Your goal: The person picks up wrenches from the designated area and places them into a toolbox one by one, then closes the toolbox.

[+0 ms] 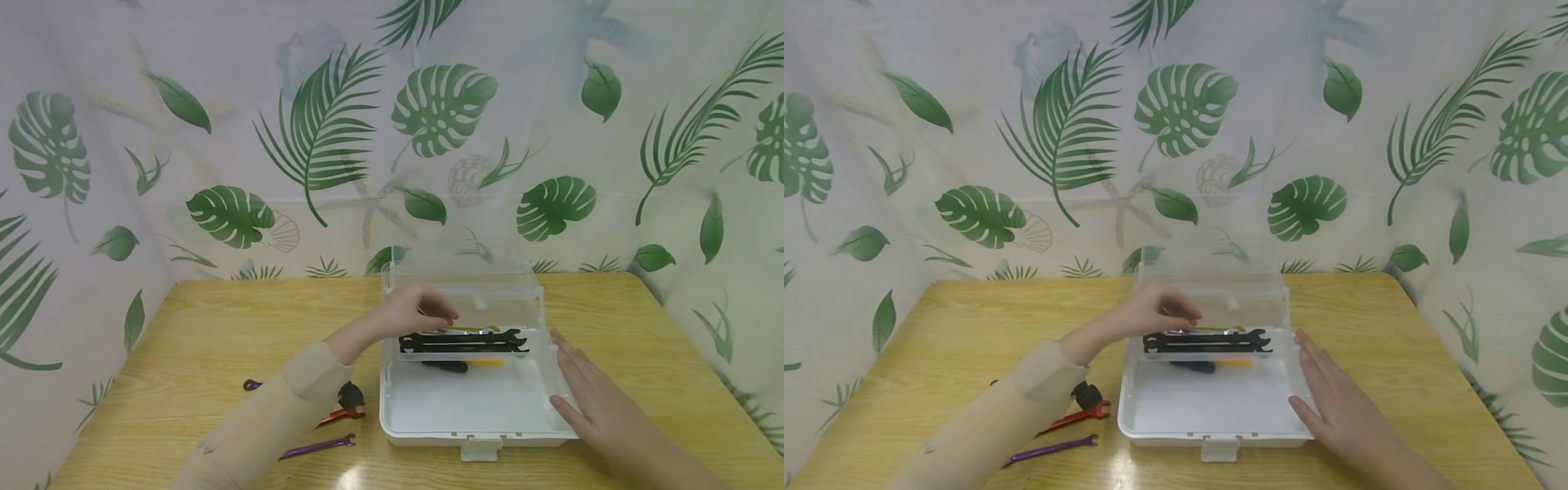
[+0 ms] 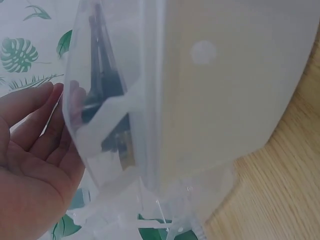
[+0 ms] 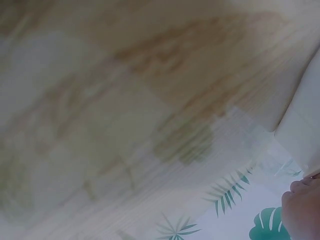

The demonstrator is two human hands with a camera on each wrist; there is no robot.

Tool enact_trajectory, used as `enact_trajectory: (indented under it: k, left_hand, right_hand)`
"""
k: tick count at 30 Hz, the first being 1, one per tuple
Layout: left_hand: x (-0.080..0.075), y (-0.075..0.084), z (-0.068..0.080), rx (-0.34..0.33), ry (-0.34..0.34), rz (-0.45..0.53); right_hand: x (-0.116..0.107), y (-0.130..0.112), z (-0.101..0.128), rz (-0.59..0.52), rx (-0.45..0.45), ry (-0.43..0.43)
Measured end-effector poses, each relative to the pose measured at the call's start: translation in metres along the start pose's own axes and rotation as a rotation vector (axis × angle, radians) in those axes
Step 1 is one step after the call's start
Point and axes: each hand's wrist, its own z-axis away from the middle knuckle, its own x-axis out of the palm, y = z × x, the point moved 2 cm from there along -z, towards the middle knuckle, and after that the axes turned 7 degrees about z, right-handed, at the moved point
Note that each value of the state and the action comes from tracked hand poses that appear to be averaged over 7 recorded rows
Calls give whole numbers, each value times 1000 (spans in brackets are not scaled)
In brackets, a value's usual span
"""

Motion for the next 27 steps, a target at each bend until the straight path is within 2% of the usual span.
enact_trajectory:
  k: [5,11,27]
  left_hand:
    - [-8,-3,9,13,13,26]
    - [-17,-5,20,-10,48,32]
    - [-47,-10,63,-60,154,32]
  right_hand:
    - [0,1,-1,8,-24,15]
    - [0,2,-1,32,-42,19]
    - [-2,2,-2,78,-33,-4]
